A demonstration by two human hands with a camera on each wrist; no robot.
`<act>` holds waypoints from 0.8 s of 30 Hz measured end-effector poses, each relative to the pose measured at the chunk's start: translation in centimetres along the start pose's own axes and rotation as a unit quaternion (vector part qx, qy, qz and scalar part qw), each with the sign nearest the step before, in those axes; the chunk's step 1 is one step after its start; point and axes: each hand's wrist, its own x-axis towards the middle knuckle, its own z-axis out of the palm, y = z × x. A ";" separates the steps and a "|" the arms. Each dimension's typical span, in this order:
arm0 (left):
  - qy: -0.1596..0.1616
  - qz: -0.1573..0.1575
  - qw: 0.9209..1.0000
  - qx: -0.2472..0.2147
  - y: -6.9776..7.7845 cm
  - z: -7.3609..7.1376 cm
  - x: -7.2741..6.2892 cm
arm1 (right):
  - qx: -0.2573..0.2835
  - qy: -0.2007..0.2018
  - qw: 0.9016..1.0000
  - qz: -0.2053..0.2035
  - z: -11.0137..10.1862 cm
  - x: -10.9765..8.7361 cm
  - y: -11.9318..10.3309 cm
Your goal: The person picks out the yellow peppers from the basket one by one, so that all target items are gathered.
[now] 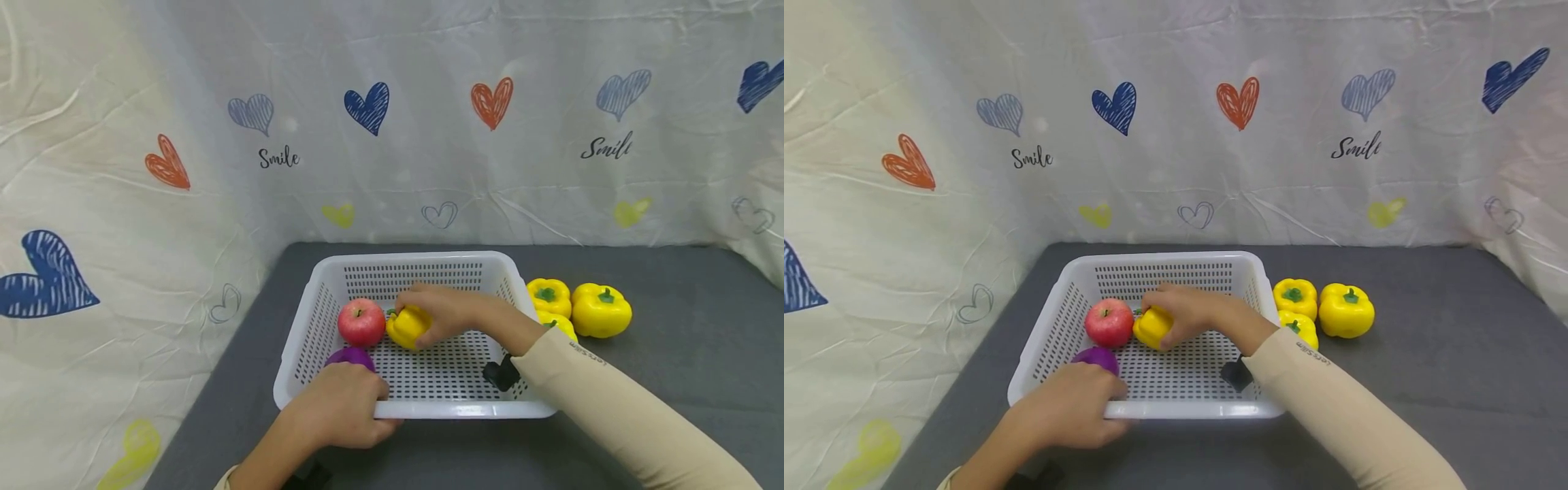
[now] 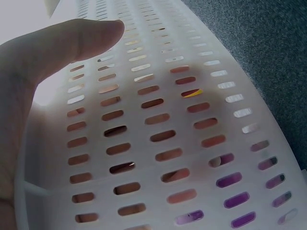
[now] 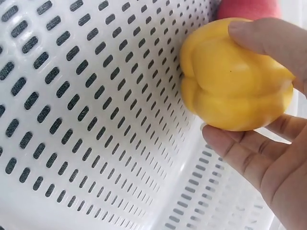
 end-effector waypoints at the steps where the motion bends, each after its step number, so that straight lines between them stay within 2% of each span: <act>1: -0.001 0.000 1.000 0.000 0.0 0.0 0.0 | -0.005 -0.002 1.000 0.000 0.0 0.0 -0.1; 5: -0.003 0.002 1.000 0.004 0.0 0.0 0.1 | -0.011 0.001 1.000 -0.003 -0.1 -0.1 -0.1; 15: -0.007 0.000 1.000 0.006 -0.1 -0.1 0.1 | 0.022 0.063 0.995 -0.074 -1.5 -1.0 -0.5; 24: -0.017 -0.006 1.000 -0.011 -0.1 -0.1 0.1 | 0.030 0.085 0.993 -0.077 -2.3 -2.5 -2.4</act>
